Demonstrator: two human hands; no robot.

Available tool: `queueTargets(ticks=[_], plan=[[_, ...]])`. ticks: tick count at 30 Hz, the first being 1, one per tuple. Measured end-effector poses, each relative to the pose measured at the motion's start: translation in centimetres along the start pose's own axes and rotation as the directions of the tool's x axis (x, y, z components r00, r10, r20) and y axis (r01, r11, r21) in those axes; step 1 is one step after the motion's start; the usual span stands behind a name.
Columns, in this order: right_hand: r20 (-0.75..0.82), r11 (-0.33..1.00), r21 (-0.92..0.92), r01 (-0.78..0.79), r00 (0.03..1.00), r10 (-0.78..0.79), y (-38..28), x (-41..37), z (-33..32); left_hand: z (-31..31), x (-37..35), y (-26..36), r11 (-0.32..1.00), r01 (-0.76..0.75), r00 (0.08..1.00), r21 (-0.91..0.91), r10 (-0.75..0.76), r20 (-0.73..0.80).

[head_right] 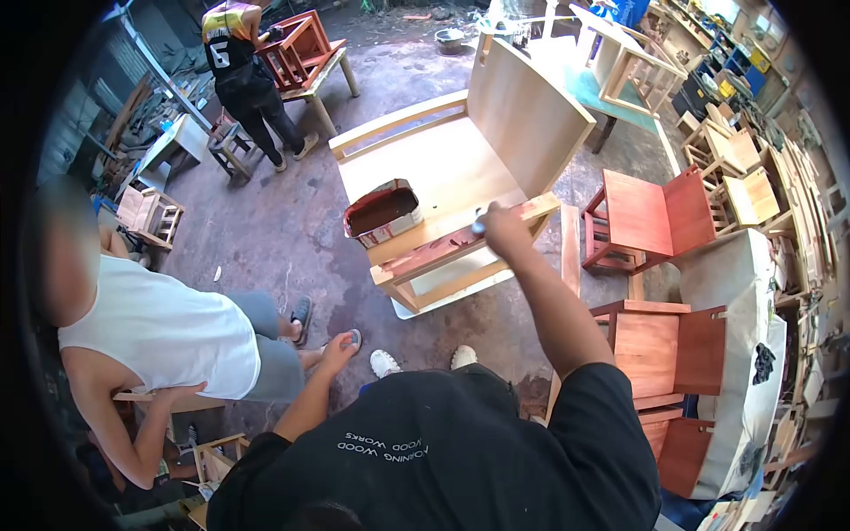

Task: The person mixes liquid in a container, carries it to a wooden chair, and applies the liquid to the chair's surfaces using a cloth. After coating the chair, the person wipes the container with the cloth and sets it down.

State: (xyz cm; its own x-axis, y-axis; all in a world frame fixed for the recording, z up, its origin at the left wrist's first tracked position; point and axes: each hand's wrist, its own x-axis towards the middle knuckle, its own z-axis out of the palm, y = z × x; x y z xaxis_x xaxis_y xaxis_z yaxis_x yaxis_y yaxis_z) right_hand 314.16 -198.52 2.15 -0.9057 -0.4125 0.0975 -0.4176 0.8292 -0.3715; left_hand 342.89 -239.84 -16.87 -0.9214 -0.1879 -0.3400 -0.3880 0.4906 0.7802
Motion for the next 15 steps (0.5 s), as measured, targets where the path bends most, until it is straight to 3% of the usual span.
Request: queueTargets(ticks=[4, 5, 6, 7, 8, 9, 10, 13, 15], plan=[[0.040, 0.977, 0.009, 0.214, 0.976, -0.214, -4.5, -2.7, 0.3, -0.2, -1.0, 1.5, 0.996, 0.066, 0.998, 0.055, -0.065, -0.009], [0.000, 0.973, 0.055, 0.225, 0.974, -0.226, -2.9, -2.8, 0.9, -0.4, -1.0, 2.0, 0.994, 0.087, 0.996, 0.067, -0.087, -0.007], [-0.033, 0.989, 0.078, 0.123, 0.992, -0.121, -1.1, -2.7, 0.6, -0.6, -0.9, 2.6, 0.991, 0.107, 0.994, 0.078, -0.106, -0.007], [-0.076, 0.997, -0.023, 0.068, 0.995, -0.069, 2.0, -2.2, 0.6, -0.7, -1.1, 3.1, 0.991, 0.108, 0.994, 0.078, -0.107, -0.008], [-0.029, 0.865, 0.436, -0.249, 0.957, 0.290, 5.1, -1.1, 0.9, -0.8, -1.4, 3.6, 0.992, 0.106, 0.994, 0.069, -0.105, -0.022], [-0.121, 0.980, 0.126, -0.155, 0.978, 0.170, 6.7, -1.5, -1.1, -0.7, -1.8, 3.8, 0.992, 0.108, 0.994, 0.060, -0.106, -0.035], [-0.248, 0.999, -0.016, -0.029, 0.968, 0.025, 7.3, -1.7, -2.2, -0.6, -1.9, 3.3, 0.992, 0.111, 0.994, 0.061, -0.109, -0.033], [-0.203, 0.991, 0.132, -0.025, 0.978, 0.052, 5.6, -1.3, 1.2, 0.0, -1.9, 2.4, 0.995, 0.098, 0.995, 0.034, -0.096, -0.040], [-0.109, 0.996, 0.064, 0.069, 0.992, -0.062, -0.8, -2.6, 3.6, 0.3, -1.9, 2.3, 0.989, 0.139, 0.990, 0.055, -0.137, -0.035]])
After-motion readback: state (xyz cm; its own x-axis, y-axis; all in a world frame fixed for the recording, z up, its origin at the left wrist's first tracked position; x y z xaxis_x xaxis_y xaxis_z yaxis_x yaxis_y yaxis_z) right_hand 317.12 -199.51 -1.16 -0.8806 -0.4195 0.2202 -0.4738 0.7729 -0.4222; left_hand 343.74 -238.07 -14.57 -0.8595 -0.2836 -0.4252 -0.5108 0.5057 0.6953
